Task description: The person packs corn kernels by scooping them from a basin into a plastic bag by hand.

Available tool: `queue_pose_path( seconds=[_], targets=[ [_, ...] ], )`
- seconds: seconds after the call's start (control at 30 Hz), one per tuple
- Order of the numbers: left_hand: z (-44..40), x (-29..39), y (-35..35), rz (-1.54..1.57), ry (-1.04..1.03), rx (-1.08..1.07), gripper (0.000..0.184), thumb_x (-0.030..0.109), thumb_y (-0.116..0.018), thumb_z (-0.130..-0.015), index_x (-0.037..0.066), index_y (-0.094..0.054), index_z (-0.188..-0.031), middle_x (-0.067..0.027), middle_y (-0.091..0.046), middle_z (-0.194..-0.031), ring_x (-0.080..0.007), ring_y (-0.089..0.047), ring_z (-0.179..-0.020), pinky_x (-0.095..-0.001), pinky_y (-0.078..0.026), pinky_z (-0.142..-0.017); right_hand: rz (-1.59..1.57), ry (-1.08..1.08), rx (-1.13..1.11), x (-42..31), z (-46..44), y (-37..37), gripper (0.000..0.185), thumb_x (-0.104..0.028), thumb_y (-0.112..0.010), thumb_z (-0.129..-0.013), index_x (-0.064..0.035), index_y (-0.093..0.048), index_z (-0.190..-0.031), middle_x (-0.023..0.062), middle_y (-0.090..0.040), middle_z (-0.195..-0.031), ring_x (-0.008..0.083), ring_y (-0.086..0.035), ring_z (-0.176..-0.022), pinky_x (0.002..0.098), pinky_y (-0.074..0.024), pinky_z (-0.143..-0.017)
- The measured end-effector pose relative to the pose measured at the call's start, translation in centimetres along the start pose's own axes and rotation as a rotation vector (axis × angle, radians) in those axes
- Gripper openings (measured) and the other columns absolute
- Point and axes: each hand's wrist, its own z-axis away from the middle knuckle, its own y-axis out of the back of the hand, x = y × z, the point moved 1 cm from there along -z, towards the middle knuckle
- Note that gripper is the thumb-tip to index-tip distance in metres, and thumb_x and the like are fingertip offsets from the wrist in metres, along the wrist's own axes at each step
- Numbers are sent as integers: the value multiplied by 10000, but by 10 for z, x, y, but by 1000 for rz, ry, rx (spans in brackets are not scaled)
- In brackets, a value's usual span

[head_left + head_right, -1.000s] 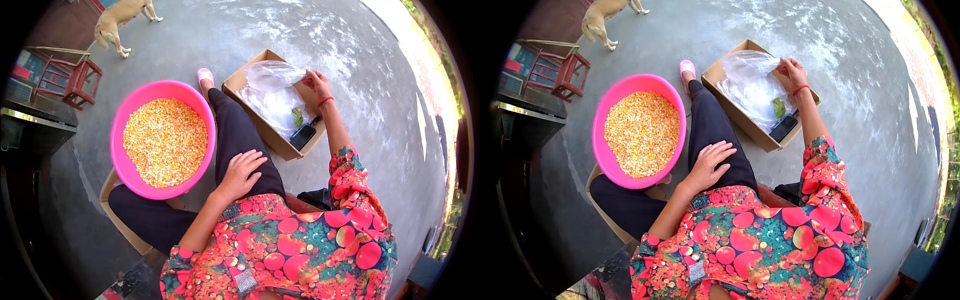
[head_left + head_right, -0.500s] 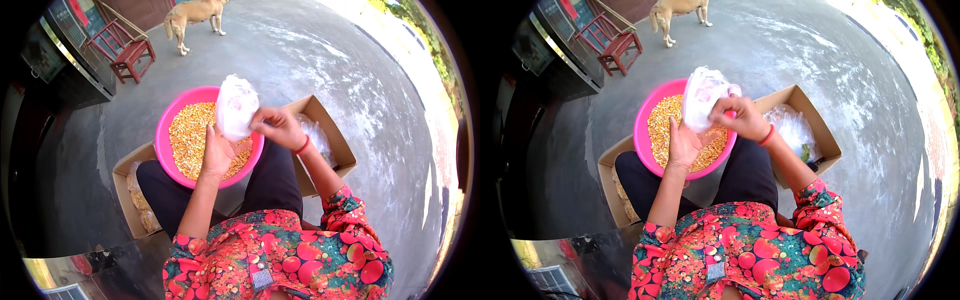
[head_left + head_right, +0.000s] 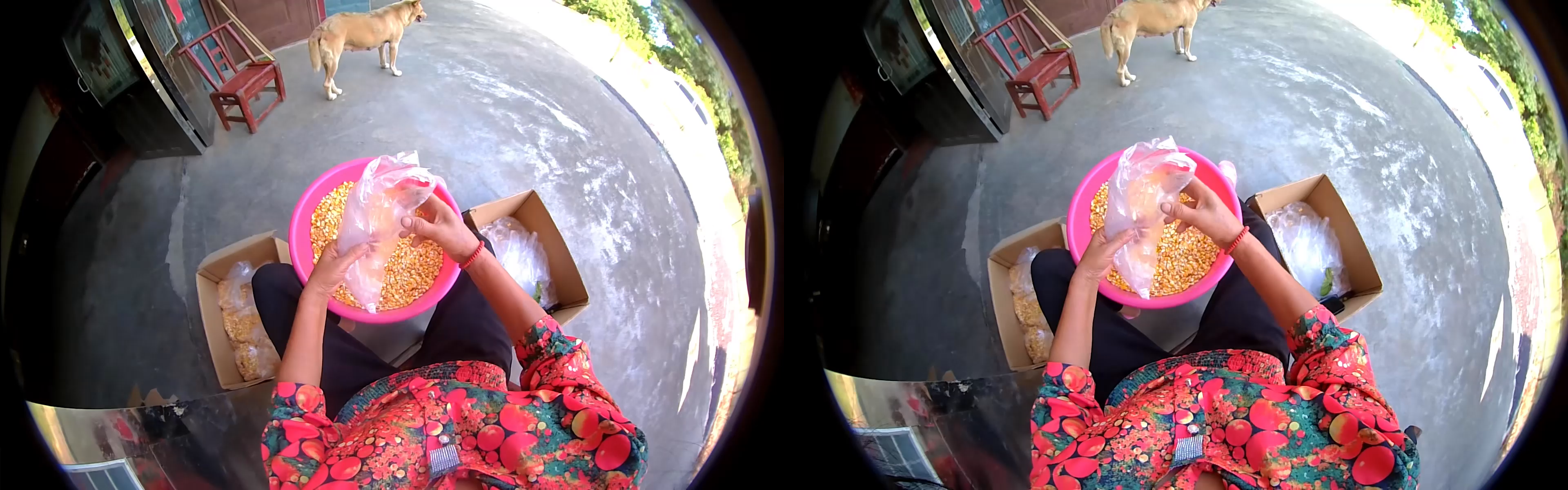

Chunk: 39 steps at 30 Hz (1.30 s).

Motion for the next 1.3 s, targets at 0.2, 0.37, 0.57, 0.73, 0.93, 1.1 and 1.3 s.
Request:
queue_pose_path(
  seconds=[0.2, 0.37, 0.57, 0.73, 0.93, 1.1, 1.3],
  targets=[
    [-2, -11, 23, 28, -34, 188, 295, 79, -559, -844, 20, -547, -1133, -41, -607, -1027, -123, -561, -959, -266, -431, -851, 53, 72, 188, 11, -26, 29, 91, -113, -488, -889, -48, -549, -867, -25, -540, -681, 51, -507, -480, 188, -401, -448],
    [0, 15, 6, -438, -478, 279, 822, 230, -733, -694, 3, -275, -1338, -146, -369, -1327, -249, -357, -1234, -364, -269, -1026, 525, 247, 69, 4, -30, 26, 69, -25, -462, -847, 1, -506, -802, 35, -556, -672, 98, -565, -560, 234, -431, -488],
    [10, 81, -40, -428, -536, 370, 863, 302, -743, -682, 6, -266, -1338, -159, -351, -1331, -273, -322, -1249, -378, -262, -1027, 918, 519, -201, -6, -24, -6, 96, 17, -522, -758, -9, -556, -844, 124, -557, -751, 287, -580, -733, 343, -457, -635],
    [11, 125, -47, -1089, -649, 287, 384, 160, -666, -766, 46, -560, -1116, -106, -574, -1080, -157, -534, -992, -300, -415, -847, 879, 632, -355, -13, -28, -12, 118, 5, -541, -752, -30, -564, -863, 118, -566, -815, 289, -579, -772, 349, -464, -664],
    [8, 81, -38, -709, -338, 328, 110, 81, -562, -840, 3, -563, -919, -27, -570, -677, -53, -506, -577, -223, -405, -518, 788, 535, -49, -27, -23, -13, 368, -89, -652, -716, -26, -512, -1051, 142, -524, -992, 274, -581, -837, 321, -479, -708],
    [5, 66, -47, 229, -333, 429, 83, 112, -538, -877, 32, -564, -879, 4, -584, -750, -61, -525, -601, -212, -432, -510, 876, 162, -22, 9, -7, -21, 760, -57, -665, -643, -87, -297, -1308, 203, -446, -1159, 339, -536, -966, 392, -469, -778],
    [36, 80, -24, 392, -73, 511, 130, 198, -627, -828, 97, -584, -897, 66, -525, -679, -15, -475, -548, -170, -421, -528, 1071, 216, 68, 49, 0, 32, 215, 52, -505, -699, -31, -581, -882, 101, -599, -718, 312, -609, -702, 368, -486, -631]
  ],
)
